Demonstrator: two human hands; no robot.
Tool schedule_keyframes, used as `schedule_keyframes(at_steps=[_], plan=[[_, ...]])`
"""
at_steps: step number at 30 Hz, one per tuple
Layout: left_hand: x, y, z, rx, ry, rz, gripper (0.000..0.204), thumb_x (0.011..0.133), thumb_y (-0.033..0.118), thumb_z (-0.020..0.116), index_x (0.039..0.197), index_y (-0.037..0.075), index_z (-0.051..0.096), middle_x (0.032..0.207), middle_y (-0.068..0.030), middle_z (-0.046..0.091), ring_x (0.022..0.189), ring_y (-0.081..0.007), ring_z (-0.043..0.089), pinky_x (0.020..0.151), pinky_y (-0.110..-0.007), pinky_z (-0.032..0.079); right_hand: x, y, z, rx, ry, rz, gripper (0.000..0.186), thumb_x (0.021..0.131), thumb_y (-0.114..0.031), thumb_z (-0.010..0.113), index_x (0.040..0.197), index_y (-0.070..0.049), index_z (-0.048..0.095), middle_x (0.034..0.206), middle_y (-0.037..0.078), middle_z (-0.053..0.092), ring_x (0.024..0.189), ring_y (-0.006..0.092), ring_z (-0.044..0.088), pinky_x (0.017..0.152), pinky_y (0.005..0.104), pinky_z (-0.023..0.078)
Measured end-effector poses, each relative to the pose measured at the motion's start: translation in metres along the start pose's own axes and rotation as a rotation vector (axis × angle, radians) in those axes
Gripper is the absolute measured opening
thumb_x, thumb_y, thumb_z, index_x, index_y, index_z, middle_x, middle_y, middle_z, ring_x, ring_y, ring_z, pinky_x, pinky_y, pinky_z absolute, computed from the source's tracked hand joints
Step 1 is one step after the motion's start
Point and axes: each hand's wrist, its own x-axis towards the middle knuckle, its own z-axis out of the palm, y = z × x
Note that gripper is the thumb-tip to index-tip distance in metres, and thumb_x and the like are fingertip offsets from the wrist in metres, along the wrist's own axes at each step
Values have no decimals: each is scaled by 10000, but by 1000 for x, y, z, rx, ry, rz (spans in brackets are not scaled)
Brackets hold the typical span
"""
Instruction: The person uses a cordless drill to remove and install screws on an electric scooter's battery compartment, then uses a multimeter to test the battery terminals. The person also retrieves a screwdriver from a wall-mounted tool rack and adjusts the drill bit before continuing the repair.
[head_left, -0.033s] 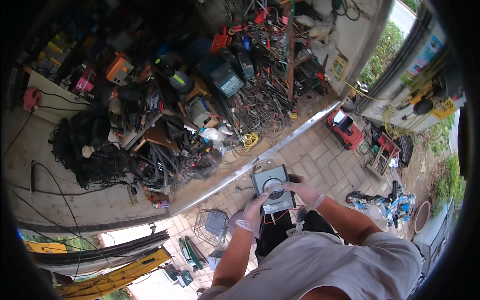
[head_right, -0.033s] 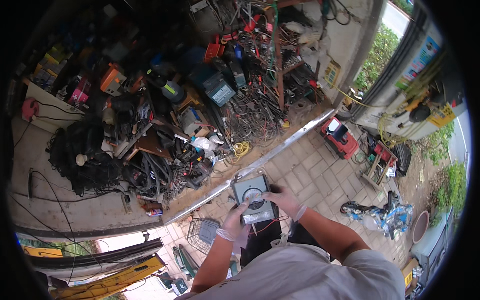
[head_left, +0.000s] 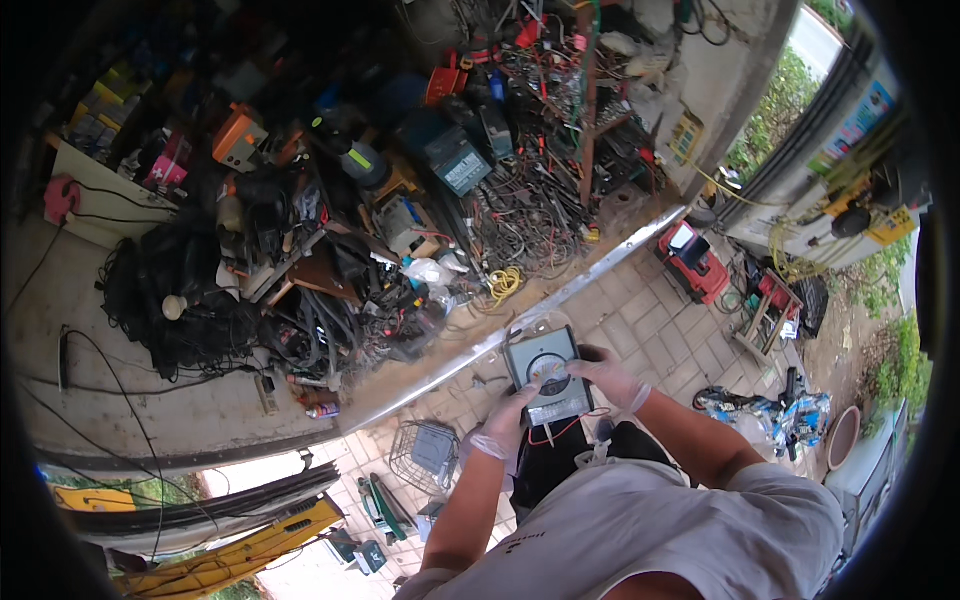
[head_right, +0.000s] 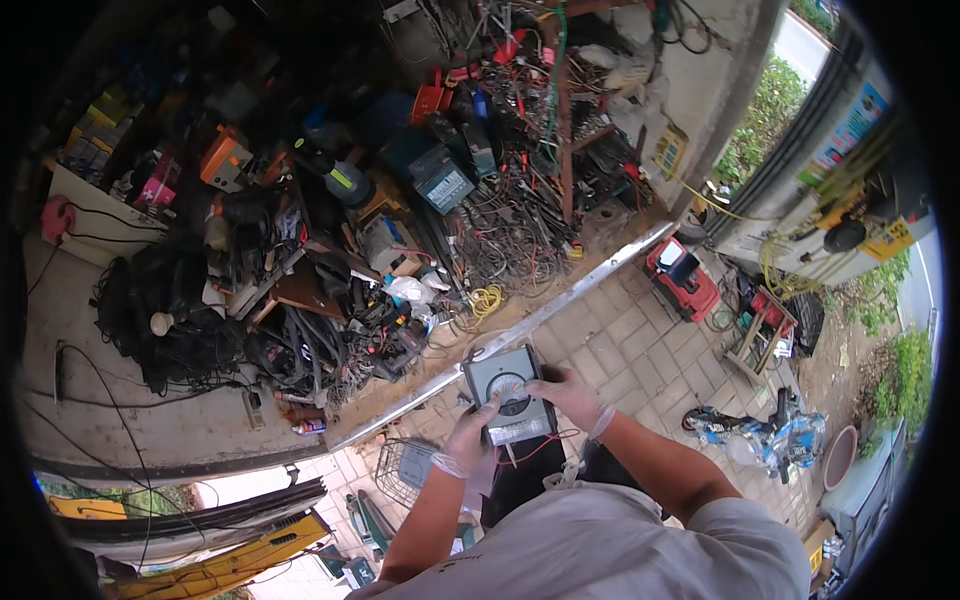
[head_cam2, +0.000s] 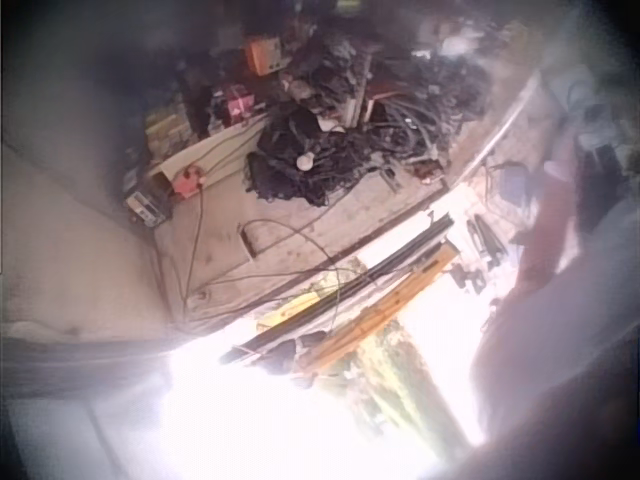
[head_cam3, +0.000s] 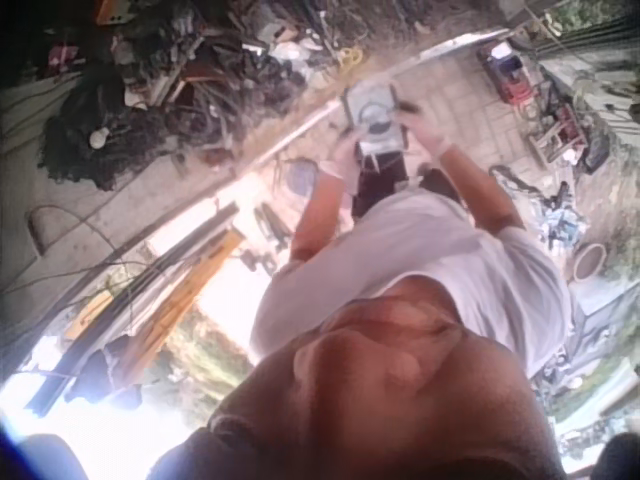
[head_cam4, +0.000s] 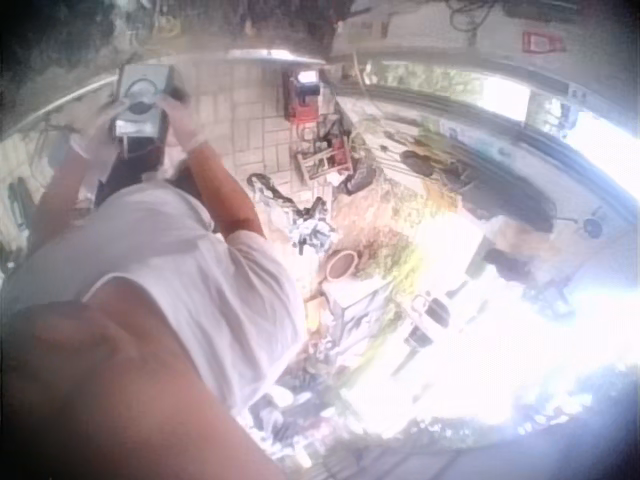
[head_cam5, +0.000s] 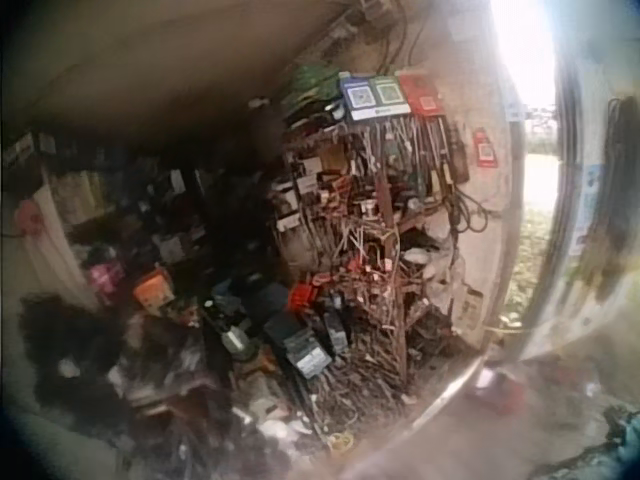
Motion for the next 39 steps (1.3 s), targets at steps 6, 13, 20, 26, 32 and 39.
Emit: schedule_keyframes(at_steps=[6,13,20,26,32,39], plan=[[115,125,-43,228,-106,41,433,945,184,703,1304,-23,581,1167,-95,684,1039,-187,667,910,-331,540,151,-60,13,51,-7,9,558,908,-188,733,1358,78,538,1205,110,669,1103,176,615,984,319,485],[205,301,-61,1318,248,230,745,844,619,698,1166,-48,624,1067,-214,710,972,-313,700,873,-414,551,296,-87,-14,152,-88,53,435,996,-275,639,1358,-43,570,1212,94,668,1103,195,649,919,361,537],[298,430,-148,1819,633,516,856,788,650,719,1212,-75,548,1151,-269,634,1002,-435,622,934,-493,484,427,-62,-72,-125,-27,254,316,965,-260,677,1203,-52,666,1098,50,709,938,152,673,802,319,543],[323,512,-229,1742,700,645,659,751,509,798,1052,-41,594,969,-276,653,925,-453,621,805,-518,511,544,-44,-118,-748,-75,9,290,918,-316,661,922,-30,708,829,164,702,748,261,670,684,397,500],[350,554,-246,1927,631,553,698,714,515,824,1091,-16,572,964,-239,651,888,-446,619,785,-520,506,590,-40,-141,-738,-14,-26,309,900,-335,664,876,-29,706,796,195,696,728,319,687,668,420,497],[369,590,-243,2011,511,651,699,666,507,863,1081,24,574,964,-192,640,881,-410,613,774,-505,513,604,-68,-123,-718,14,248,282,905,-262,711,1090,-50,717,989,123,740,837,230,682,794,369,527]])
